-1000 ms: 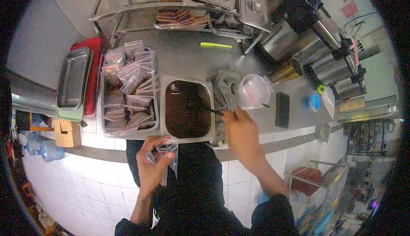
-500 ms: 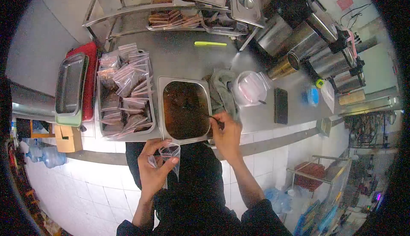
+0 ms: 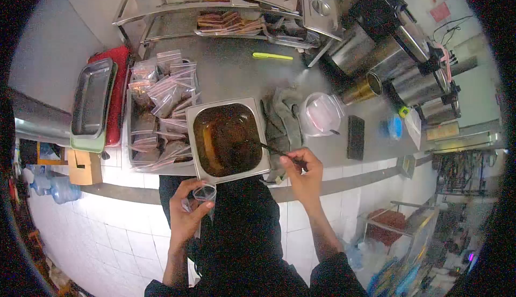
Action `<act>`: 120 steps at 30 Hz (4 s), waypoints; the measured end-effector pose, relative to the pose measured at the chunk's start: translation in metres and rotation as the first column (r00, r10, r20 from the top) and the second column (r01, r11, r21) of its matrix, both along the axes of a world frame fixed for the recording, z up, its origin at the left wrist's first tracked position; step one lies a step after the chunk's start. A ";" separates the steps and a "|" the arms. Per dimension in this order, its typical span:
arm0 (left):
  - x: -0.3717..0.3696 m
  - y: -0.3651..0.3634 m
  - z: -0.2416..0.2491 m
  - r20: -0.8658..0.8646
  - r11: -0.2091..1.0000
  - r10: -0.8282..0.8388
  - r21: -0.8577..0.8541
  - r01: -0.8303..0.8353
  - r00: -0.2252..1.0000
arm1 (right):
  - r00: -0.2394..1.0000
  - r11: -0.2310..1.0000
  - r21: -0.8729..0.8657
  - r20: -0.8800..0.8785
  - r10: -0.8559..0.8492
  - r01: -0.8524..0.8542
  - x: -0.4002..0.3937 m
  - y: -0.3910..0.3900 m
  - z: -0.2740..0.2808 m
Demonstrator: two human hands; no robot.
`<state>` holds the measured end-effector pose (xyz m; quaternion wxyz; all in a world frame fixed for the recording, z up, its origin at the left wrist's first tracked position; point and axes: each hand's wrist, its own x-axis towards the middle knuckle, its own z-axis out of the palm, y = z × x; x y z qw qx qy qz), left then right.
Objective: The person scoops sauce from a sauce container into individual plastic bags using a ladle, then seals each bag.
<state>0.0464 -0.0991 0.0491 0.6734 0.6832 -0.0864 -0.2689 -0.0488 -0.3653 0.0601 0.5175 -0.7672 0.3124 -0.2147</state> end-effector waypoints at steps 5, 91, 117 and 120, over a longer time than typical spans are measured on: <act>0.004 0.013 0.029 0.308 0.995 0.061 0.059 -0.083 0.950 | 1.000 0.996 -0.086 0.012 0.002 -0.001 0.001 0.001 0.031; 0.058 -0.068 0.067 0.528 0.932 0.362 -0.237 -0.276 0.768 | 0.997 0.998 0.028 0.065 0.047 -0.048 0.010 -0.026 0.097; -0.015 0.045 0.034 0.335 0.906 0.389 0.030 -0.422 0.858 | 0.876 0.893 -0.093 -0.261 0.405 -0.441 0.032 -0.012 0.049; -0.003 0.027 0.049 0.403 0.932 0.298 0.076 -0.356 0.865 | 0.913 0.934 -0.046 -0.235 0.334 -0.354 0.020 -0.025 0.067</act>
